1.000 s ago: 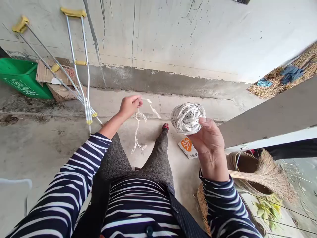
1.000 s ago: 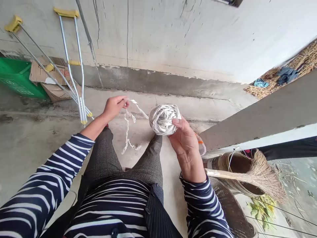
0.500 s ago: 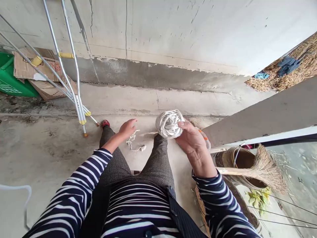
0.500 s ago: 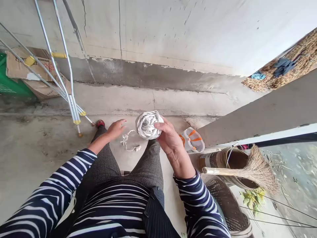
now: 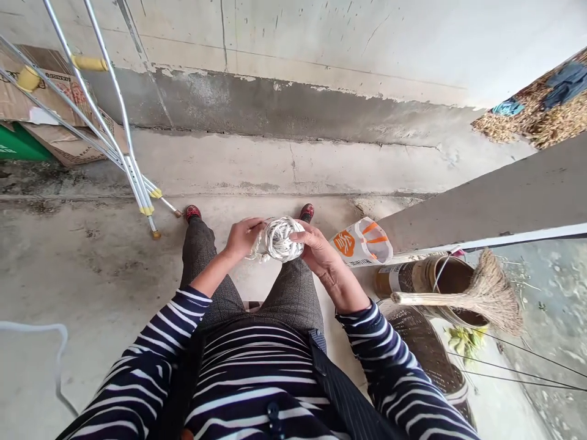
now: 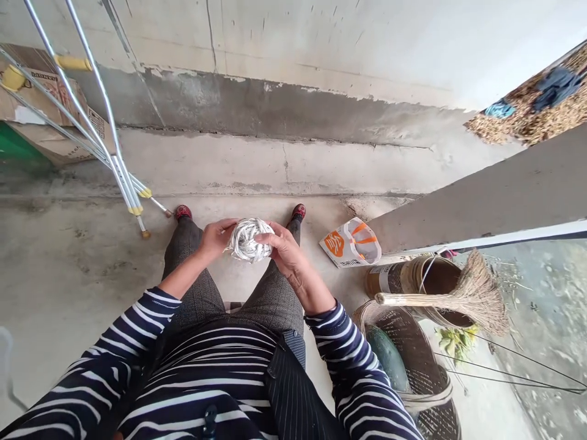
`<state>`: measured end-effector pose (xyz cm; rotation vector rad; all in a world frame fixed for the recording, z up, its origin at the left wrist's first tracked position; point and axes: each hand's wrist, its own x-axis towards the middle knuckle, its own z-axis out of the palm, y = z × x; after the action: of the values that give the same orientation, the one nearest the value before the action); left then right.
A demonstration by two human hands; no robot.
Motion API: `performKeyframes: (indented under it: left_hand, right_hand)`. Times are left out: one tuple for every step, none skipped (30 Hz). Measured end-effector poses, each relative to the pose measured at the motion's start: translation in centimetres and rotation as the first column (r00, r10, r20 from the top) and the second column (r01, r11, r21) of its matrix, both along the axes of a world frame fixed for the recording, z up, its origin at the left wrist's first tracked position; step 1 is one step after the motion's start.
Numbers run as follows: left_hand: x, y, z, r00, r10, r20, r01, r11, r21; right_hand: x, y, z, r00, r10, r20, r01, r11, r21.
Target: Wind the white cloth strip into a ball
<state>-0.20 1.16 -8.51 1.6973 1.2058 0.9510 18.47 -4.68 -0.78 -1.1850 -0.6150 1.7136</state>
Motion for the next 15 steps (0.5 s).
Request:
performKeyframes:
  left_hand:
    - [-0.7, 0.5, 0.1, 1.0, 0.012, 0.007, -0.012, 1.0, 0.01]
    - [-1.3, 1.0, 0.5, 1.0, 0.026, 0.008, -0.026, 1.0, 0.014]
    - [-1.8, 1.5, 1.0, 0.999, 0.038, 0.002, -0.038, 0.999, 0.015]
    - [-2.2, 1.9, 1.6, 0.999, 0.038, -0.007, -0.038, 0.999, 0.015]
    - [-2.6, 2.2, 2.3, 0.999, 0.038, -0.01, -0.038, 0.999, 0.013]
    - [-2.9, 2.6, 3.0, 0.999, 0.032, -0.01, -0.032, 0.999, 0.004]
    - [-3.2, 2.9, 3.7, 1.0, 0.027, -0.007, -0.027, 1.0, -0.006]
    - [-3.5, 3.1, 4.4, 1.0, 0.021, -0.006, -0.021, 1.0, -0.018]
    - [-3.7, 3.4, 5.1, 1.0, 0.011, -0.01, -0.011, 0.999, -0.031]
    - [-4.0, 3.7, 5.6, 1.0, -0.003, -0.021, 0.002, 0.999, -0.043]
    - [-4.3, 4.0, 6.1, 0.999, -0.02, -0.039, 0.018, 0.998, -0.055]
    - [-4.6, 4.3, 6.6, 0.997, -0.046, -0.062, 0.042, 0.997, -0.067]
    - [-5.0, 4.6, 6.9, 0.993, -0.079, -0.087, 0.072, 0.994, -0.081]
    - [-5.3, 4.8, 7.1, 0.987, -0.117, -0.11, 0.106, 0.989, -0.101]
    - [-5.6, 5.0, 7.2, 0.98, -0.157, -0.127, 0.141, 0.982, -0.126]
  right_hand:
    - [0.2, -0.1, -0.4, 1.0, 0.015, 0.001, -0.015, 1.0, -0.017]
    - [0.3, -0.2, -0.8, 0.999, 0.039, 0.0, -0.039, 0.999, -0.032]
    - [0.3, -0.3, -1.2, 0.998, 0.069, -0.004, -0.069, 0.997, -0.041]
    - [0.4, -0.4, -1.6, 0.995, 0.103, -0.01, -0.103, 0.994, -0.047]
    - [0.4, -0.4, -1.9, 0.99, 0.138, -0.016, -0.139, 0.989, -0.049]
    - [0.4, -0.4, -2.1, 0.986, 0.168, -0.018, -0.169, 0.984, -0.046]
    - [0.4, -0.4, -2.3, 0.982, 0.191, -0.012, -0.191, 0.981, -0.04]
    - [0.4, -0.3, -2.6, 0.978, 0.208, 0.007, -0.207, 0.978, -0.03]
    - [0.5, -0.2, -2.8, 0.974, 0.223, 0.041, -0.222, 0.975, -0.018]
    - [0.7, 0.0, -3.1, 0.969, 0.234, 0.085, -0.234, 0.972, -0.007]
    - [0.9, 0.3, -3.3, 0.962, 0.24, 0.131, -0.243, 0.97, 0.003]
    - [1.1, 0.5, -3.6, 0.954, 0.245, 0.173, -0.25, 0.968, 0.01]
    - [1.3, 0.8, -4.0, 0.947, 0.248, 0.206, -0.256, 0.967, 0.014]
    - [1.6, 1.0, -4.3, 0.941, 0.246, 0.23, -0.257, 0.966, 0.016]
    - [1.8, 1.3, -4.6, 0.939, 0.236, 0.249, -0.249, 0.968, 0.02]
